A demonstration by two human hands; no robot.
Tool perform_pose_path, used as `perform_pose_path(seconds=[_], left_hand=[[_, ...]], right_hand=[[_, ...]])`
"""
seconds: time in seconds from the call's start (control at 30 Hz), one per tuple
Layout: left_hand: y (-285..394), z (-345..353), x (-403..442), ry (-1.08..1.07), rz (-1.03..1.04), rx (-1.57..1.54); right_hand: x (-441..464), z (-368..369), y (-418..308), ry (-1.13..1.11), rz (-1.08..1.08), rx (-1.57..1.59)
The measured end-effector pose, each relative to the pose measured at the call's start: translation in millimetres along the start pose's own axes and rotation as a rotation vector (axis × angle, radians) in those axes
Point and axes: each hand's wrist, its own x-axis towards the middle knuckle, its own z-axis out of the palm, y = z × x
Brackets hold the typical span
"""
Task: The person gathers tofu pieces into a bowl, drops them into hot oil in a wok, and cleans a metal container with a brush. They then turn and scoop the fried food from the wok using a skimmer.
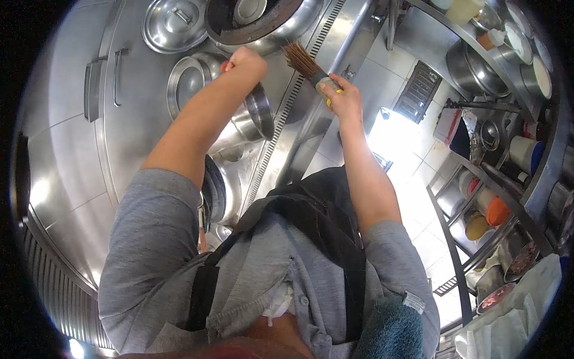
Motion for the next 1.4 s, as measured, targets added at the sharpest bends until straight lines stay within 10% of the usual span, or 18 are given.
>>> perform_pose_path(seconds=[0.4, 0.8, 0.87, 0.9, 0.93, 1.2, 1.4], left_hand=[[-118.6, 75.7, -178.9, 0.369, 0.123, -0.891], [-144.3, 447.2, -274.1, 1.007, -0.614, -2.049], [-161.8, 513.1, -328.9, 0.799, -0.725, -2.325], [-151.5, 573.7, -308.5, 1.220, -0.802, -2.011], [-163.8, 594.6, -352.2, 0.907, -0.829, -2.319], [-94.1, 886.9, -357.9, 0.802, -1.526, -2.015], [-11.1, 1046.1, -276.8, 0.089, -1.825, -2.001]], right_hand=[[-9.5, 22.7, 9.7, -0.060, -0.169, 0.030], [-31.8, 39.6, 23.8, -0.165, -0.215, -0.381], [-60.6, 56.3, 9.3, -0.151, -0.260, -0.395], [-74.4, 71.5, 3.0, -0.128, -0.264, -0.326], [-87.3, 83.3, -1.0, -0.094, -0.272, -0.256], [-166.7, 139.0, 5.4, 0.058, -0.295, -0.232], [-239.8, 149.5, 11.8, 0.120, -0.419, -0.197]])
